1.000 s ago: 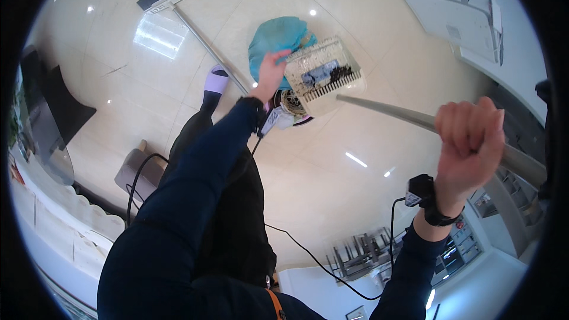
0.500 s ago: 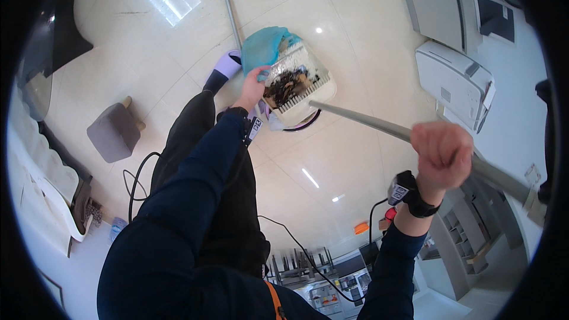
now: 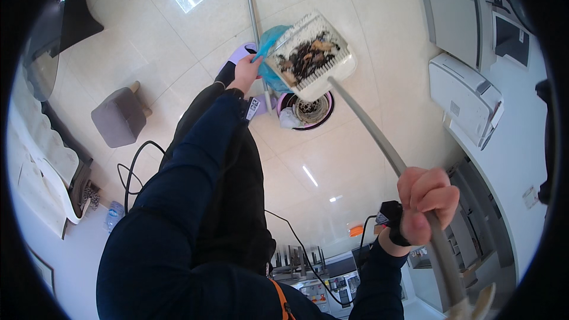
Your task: The person sweeps debris on a tiled floor into a dustpan using a broom, then transfers the collected debris into a blue plastic bag. They walk to a doorway and place the bag down, then return to pick up an orange basin and fill it with water at a kitchen sink.
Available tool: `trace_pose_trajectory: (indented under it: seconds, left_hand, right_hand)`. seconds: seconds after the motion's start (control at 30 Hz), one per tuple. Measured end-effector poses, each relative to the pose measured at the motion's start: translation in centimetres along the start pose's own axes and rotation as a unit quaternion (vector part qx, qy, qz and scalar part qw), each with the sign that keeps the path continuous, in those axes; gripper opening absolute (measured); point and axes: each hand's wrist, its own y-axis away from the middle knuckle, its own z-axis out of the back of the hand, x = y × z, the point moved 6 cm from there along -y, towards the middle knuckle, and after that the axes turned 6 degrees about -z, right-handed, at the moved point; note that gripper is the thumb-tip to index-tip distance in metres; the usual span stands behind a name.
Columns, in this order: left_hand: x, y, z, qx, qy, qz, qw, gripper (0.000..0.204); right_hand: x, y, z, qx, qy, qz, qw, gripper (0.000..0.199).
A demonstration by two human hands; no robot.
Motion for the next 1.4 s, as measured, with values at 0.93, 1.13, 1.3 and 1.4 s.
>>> trace_pose_trajectory:
  seconds: [0.93,1.13,1.3,1.4]
  left_hand:
    - [-1.9,-1.6,-3.3,0.064,0.154,0.101,0.981,0.026]
    - [-1.5,-1.0,-3.1,0.054,0.146,0.111,0.981,0.025]
    - [-0.6,-0.9,-2.0,0.065,0.158,0.137,0.976,0.026]
    - [0.0,-0.8,-1.4,0.086,0.212,0.165,0.959,0.026]
  right_hand:
    - [-7.8,10.8,10.0,-0.509,-0.221,0.228,0.800,0.035]
    - [-11.3,17.3,12.7,-0.591,-0.273,0.233,0.723,0.041]
    - [-14.6,20.5,14.2,-0.583,-0.348,0.220,0.700,0.035]
    - [-15.4,23.0,15.2,-0.563,-0.368,0.235,0.702,0.032]
